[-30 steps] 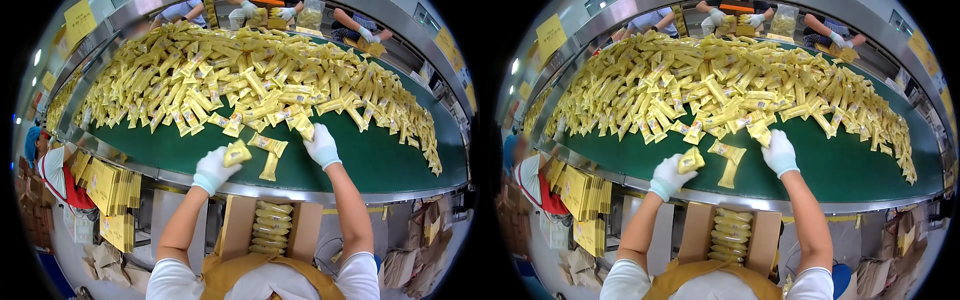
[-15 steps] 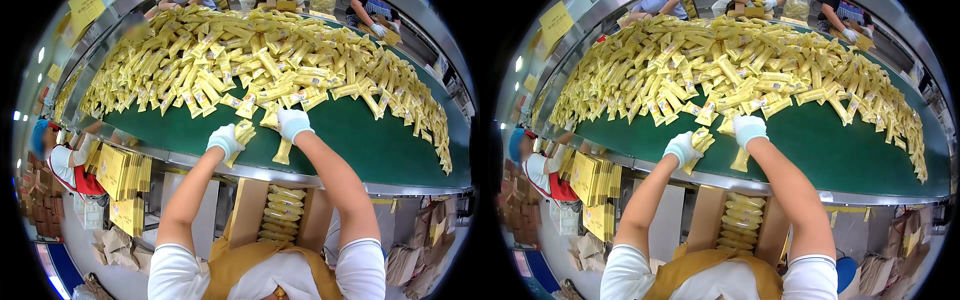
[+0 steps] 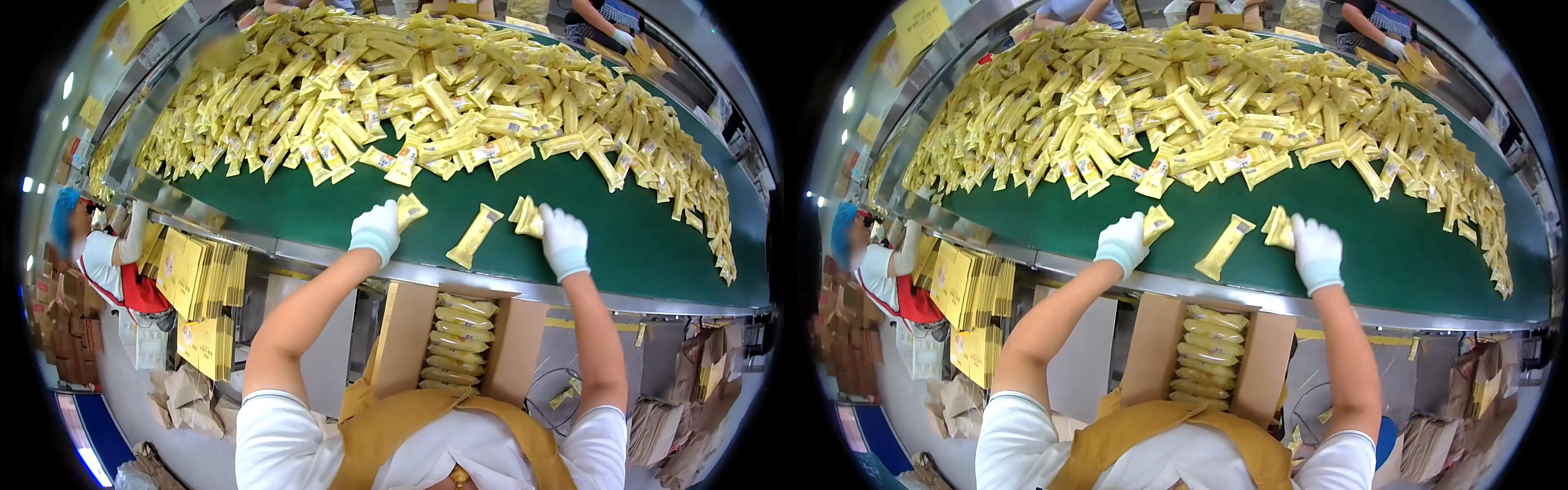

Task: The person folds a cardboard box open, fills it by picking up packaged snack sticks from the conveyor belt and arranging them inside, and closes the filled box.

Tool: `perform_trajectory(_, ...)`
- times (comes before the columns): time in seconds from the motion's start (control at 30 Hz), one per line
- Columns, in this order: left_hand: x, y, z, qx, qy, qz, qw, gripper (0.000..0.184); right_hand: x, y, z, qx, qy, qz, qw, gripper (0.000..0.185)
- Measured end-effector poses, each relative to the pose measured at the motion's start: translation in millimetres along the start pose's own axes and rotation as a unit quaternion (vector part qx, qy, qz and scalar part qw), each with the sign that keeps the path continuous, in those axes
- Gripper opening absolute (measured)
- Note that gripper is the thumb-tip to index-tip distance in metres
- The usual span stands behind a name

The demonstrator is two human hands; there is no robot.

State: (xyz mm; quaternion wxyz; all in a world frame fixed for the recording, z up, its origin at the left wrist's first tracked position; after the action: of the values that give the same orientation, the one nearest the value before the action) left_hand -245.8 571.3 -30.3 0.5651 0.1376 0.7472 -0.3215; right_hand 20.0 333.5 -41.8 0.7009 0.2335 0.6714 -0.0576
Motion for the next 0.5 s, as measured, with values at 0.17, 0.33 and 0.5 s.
perform_trajectory(0.17,5,-6,4,0.086,0.092,0.235,0.964,0.034,1,-34,-17,0.009,0.073,0.019,0.997,0.060)
perform_trajectory(0.33,39,-3,4,0.165,0.155,0.377,0.898,0.044,3,-53,-18,-0.003,0.094,-0.002,0.996,0.098)
perform_trajectory(0.5,37,-19,3,0.167,0.059,0.198,0.964,0.097,-13,-15,-4,0.092,0.128,-0.204,0.966,0.119)
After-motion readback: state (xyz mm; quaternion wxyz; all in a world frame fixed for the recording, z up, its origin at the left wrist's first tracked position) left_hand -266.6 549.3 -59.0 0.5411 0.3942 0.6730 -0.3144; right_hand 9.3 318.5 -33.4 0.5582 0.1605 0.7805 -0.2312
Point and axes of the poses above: each hand's wrist, its own y-axis towards the middle knuckle, its own x-axis out of the palm, z = x × y, the point moved 2 cm from there along y, towards the middle knuckle, and after that the axes turned 11 degrees about y, right-handed, at the moved point
